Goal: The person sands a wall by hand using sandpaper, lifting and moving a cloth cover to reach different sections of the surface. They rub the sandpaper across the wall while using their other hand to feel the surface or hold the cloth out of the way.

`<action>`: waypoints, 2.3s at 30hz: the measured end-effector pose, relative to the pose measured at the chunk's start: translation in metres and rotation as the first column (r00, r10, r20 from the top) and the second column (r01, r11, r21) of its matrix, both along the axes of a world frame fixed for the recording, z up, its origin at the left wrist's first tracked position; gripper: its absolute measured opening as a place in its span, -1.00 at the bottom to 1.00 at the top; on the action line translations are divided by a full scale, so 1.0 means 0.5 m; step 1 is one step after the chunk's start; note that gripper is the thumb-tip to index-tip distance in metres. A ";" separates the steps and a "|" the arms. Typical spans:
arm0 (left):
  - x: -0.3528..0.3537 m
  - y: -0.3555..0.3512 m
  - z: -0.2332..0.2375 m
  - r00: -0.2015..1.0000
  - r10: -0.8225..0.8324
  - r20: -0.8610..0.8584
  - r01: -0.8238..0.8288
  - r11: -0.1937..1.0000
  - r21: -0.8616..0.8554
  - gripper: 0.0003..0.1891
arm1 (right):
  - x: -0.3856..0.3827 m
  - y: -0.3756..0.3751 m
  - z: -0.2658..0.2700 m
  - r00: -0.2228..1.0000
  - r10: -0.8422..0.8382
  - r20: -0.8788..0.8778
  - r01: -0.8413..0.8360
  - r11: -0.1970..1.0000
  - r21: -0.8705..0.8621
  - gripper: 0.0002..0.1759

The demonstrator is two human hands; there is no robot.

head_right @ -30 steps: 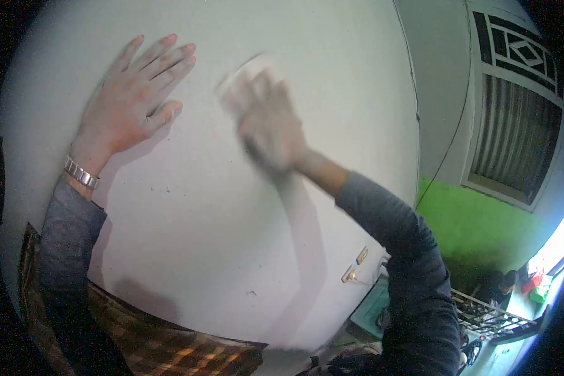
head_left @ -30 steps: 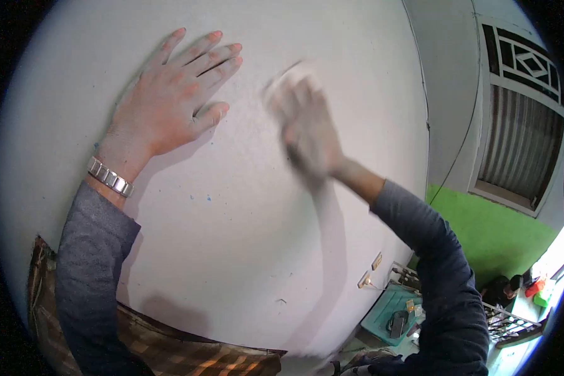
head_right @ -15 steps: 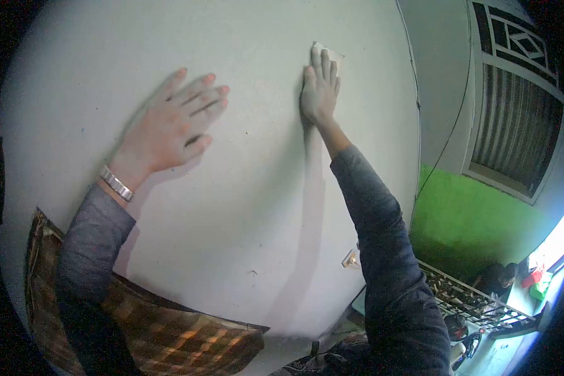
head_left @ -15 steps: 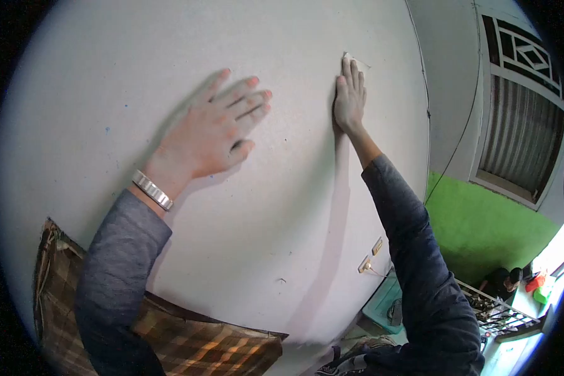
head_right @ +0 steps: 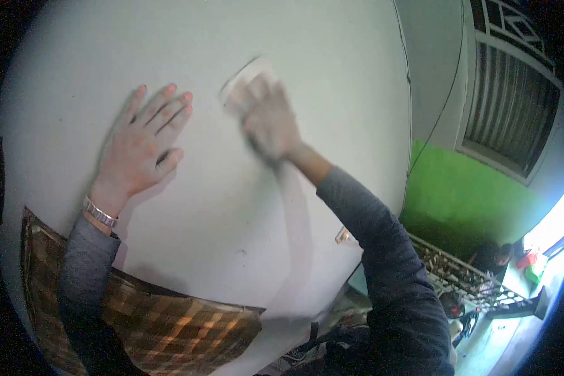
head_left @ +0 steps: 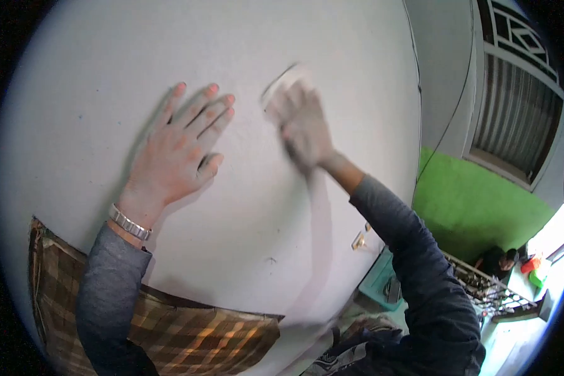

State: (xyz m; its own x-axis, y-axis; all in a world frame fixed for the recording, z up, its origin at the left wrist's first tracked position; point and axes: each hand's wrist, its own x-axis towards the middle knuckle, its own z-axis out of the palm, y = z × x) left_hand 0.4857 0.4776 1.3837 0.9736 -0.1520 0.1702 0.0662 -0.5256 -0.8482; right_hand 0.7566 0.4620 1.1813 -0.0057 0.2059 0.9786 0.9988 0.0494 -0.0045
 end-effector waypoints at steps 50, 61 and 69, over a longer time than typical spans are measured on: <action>0.123 0.014 -0.059 0.977 0.091 -0.191 -0.055 0.982 0.182 -0.10 | -0.049 0.007 -0.326 0.895 0.067 -0.440 -0.012 0.992 0.127 -0.21; 0.206 -0.001 -0.092 0.963 0.024 -0.269 0.011 0.992 0.126 -0.05 | -0.005 0.014 -0.285 0.572 0.139 -0.808 0.076 0.972 0.221 -0.27; 0.235 -0.009 -0.103 0.948 0.055 -0.313 -0.017 0.992 0.121 -0.10 | -0.071 0.002 -0.377 0.881 0.194 -0.432 -0.119 0.974 0.195 -0.25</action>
State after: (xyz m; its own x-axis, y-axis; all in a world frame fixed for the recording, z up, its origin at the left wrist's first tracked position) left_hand 0.6030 0.4730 1.3321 0.9797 -0.1165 -0.1629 -0.1974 -0.4248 -0.8835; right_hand 0.7211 0.4627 0.9928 0.4187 0.0811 0.9045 0.8719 0.2425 -0.4253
